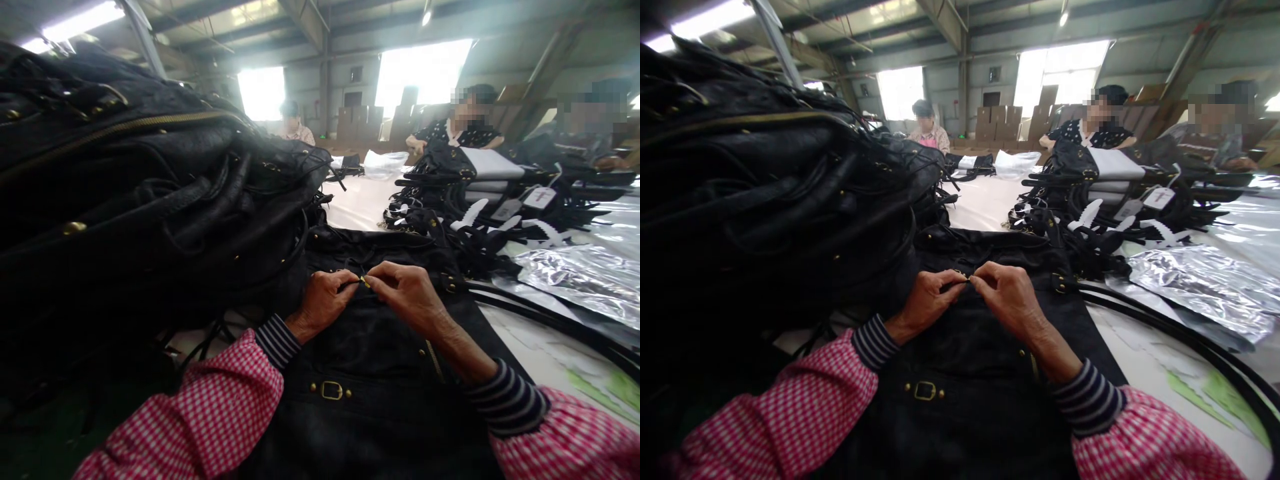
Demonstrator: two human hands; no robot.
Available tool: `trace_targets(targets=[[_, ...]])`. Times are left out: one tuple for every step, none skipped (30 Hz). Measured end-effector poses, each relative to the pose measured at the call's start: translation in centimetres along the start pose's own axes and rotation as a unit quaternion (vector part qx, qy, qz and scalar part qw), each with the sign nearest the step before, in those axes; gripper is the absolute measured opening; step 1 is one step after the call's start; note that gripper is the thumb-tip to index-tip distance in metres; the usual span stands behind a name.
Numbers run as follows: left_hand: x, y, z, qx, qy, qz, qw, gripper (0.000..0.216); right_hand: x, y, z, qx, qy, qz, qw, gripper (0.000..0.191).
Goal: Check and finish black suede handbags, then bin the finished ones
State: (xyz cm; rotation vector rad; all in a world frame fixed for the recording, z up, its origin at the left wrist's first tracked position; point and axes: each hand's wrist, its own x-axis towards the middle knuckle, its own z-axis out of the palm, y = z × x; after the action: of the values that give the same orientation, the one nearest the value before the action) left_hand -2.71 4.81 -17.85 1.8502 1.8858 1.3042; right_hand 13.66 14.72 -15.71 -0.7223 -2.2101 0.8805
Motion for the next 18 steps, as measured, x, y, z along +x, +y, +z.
trace_targets(targets=[[0.0,-0.1,0.1,0.004,-0.002,0.007,1.000,0.016,-0.1,0.0,0.4,-0.063,0.002,-0.018,0.998,0.017],[0.0,-0.3,0.1,0.006,-0.003,0.011,1.000,0.017,-0.2,0.0,0.7,-0.119,0.004,-0.033,0.992,0.016],[0.1,-0.4,0.2,0.007,-0.004,0.014,1.000,0.017,-0.3,0.0,1.0,-0.164,0.004,-0.043,0.986,0.015],[0.1,-0.5,0.2,0.007,-0.005,0.015,1.000,0.018,-0.3,0.0,1.2,-0.196,-0.001,-0.051,0.979,0.015],[0.1,-0.6,0.2,0.007,-0.007,0.014,1.000,0.018,-0.4,0.0,1.3,-0.219,-0.009,-0.055,0.974,0.015],[0.1,-0.6,0.2,0.007,-0.008,0.013,1.000,0.018,-0.4,0.0,1.4,-0.237,-0.017,-0.057,0.970,0.016],[0.1,-0.7,0.3,0.009,-0.009,0.013,1.000,0.018,-0.3,-0.1,1.4,-0.252,-0.024,-0.057,0.966,0.016],[0.1,-0.7,0.2,0.010,-0.010,0.014,1.000,0.018,-0.4,-0.1,1.4,-0.268,-0.029,-0.056,0.961,0.016],[0.1,-0.6,0.2,0.012,-0.011,0.017,1.000,0.018,-0.4,-0.2,1.4,-0.285,-0.033,-0.056,0.956,0.015],[0.1,-0.6,0.2,0.013,-0.011,0.020,1.000,0.018,-0.4,-0.3,1.4,-0.301,-0.036,-0.058,0.951,0.015],[0.1,-0.6,0.2,0.013,-0.012,0.024,1.000,0.018,-0.4,-0.4,1.5,-0.317,-0.036,-0.062,0.946,0.015],[0.0,-0.5,0.2,0.013,-0.014,0.027,0.999,0.018,-0.5,-0.5,1.5,-0.329,-0.034,-0.065,0.942,0.014],[0.0,-0.5,0.2,0.013,-0.016,0.028,0.999,0.018,-0.5,-0.6,1.7,-0.336,-0.028,-0.068,0.939,0.013],[0.0,-0.5,0.2,0.014,-0.019,0.027,0.999,0.018,-0.6,-0.6,1.8,-0.338,-0.018,-0.067,0.939,0.013],[0.0,-0.5,0.2,0.014,-0.021,0.026,0.999,0.017,-0.6,-0.7,1.9,-0.334,-0.004,-0.063,0.941,0.012],[0.0,-0.5,0.3,0.014,-0.022,0.026,0.999,0.017,-0.6,-0.7,2.1,-0.326,0.012,-0.055,0.944,0.012],[0.0,-0.6,0.3,0.014,-0.022,0.026,0.999,0.016,-0.5,-0.7,2.2,-0.315,0.030,-0.043,0.948,0.012],[0.0,-0.6,0.3,0.014,-0.019,0.029,0.999,0.016,-0.4,-0.7,2.3,-0.300,0.048,-0.029,0.952,0.012]])
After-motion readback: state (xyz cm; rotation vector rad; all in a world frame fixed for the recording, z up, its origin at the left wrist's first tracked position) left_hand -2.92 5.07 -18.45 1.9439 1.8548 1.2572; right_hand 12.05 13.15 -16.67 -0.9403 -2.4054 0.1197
